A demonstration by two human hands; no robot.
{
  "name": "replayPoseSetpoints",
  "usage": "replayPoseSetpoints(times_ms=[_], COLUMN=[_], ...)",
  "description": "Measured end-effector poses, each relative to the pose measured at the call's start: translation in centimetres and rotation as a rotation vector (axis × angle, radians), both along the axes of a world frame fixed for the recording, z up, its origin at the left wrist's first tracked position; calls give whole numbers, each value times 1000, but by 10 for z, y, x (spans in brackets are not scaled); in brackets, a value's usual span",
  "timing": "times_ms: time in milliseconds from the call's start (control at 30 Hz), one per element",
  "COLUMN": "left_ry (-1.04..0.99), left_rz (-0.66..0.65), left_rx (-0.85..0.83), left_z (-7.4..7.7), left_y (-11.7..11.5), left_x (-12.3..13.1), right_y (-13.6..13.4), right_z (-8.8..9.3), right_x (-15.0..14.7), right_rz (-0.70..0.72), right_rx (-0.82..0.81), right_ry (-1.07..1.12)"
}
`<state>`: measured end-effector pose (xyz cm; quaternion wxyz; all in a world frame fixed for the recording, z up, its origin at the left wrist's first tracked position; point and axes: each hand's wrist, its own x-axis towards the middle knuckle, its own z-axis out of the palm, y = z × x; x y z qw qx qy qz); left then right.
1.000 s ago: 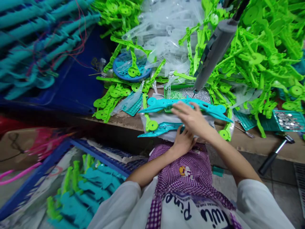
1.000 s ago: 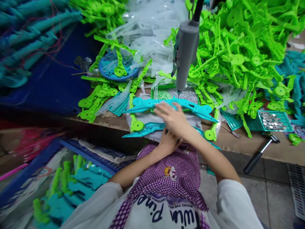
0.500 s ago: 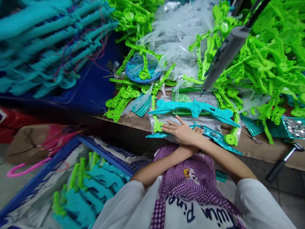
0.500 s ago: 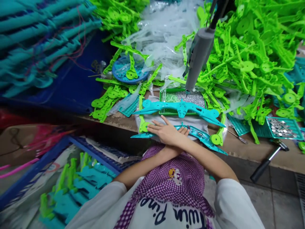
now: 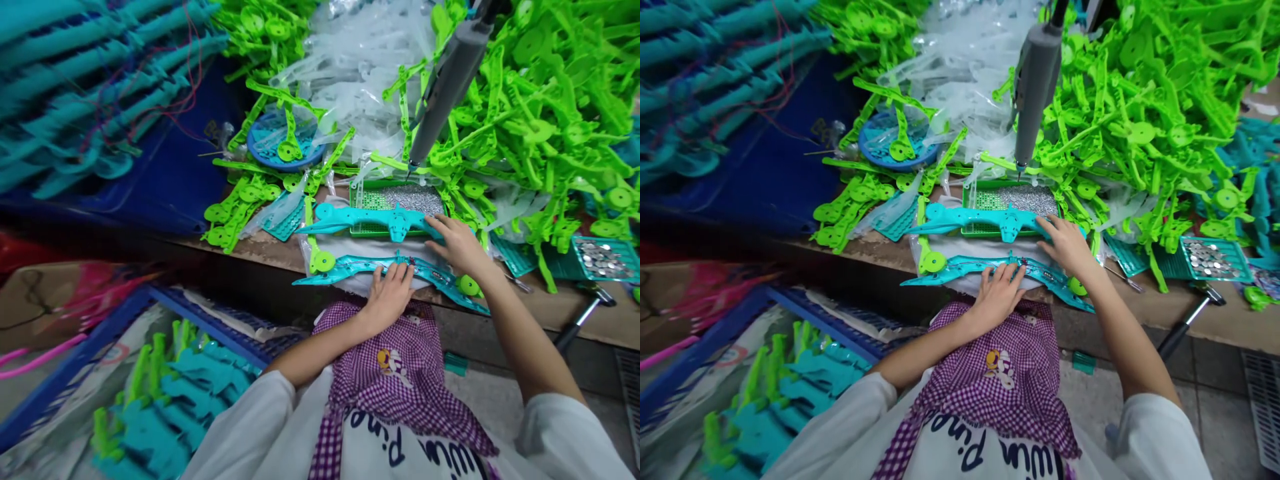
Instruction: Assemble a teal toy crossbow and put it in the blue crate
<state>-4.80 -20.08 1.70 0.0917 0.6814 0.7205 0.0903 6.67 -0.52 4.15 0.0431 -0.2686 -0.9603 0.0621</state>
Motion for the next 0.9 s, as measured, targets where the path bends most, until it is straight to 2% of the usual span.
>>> replayPoseSetpoints(times_ms=[200,300,433,533,700,900], left_ry=[75,107,98,68,80,87], left_rz=[9,-3,2,-4,-12,-10], left_rx=[8,34,24,-20,1,15], left_z=[-3,-6,-8,-7,-7,-7], left_y=[3,2,2,2,1,1], left_x=[9,12,13,14,14,15], right_y=[13,6,-12,-20,-25,-30], right_z=[11,27,47,49,46,57], right_x=[-3,8,30,38,33,36], right_rz=[93,135,223,257,260,240], right_rx=[-35,-64,-125,-124,-82,-38], right_ry=[69,118,71,9,-36,-33])
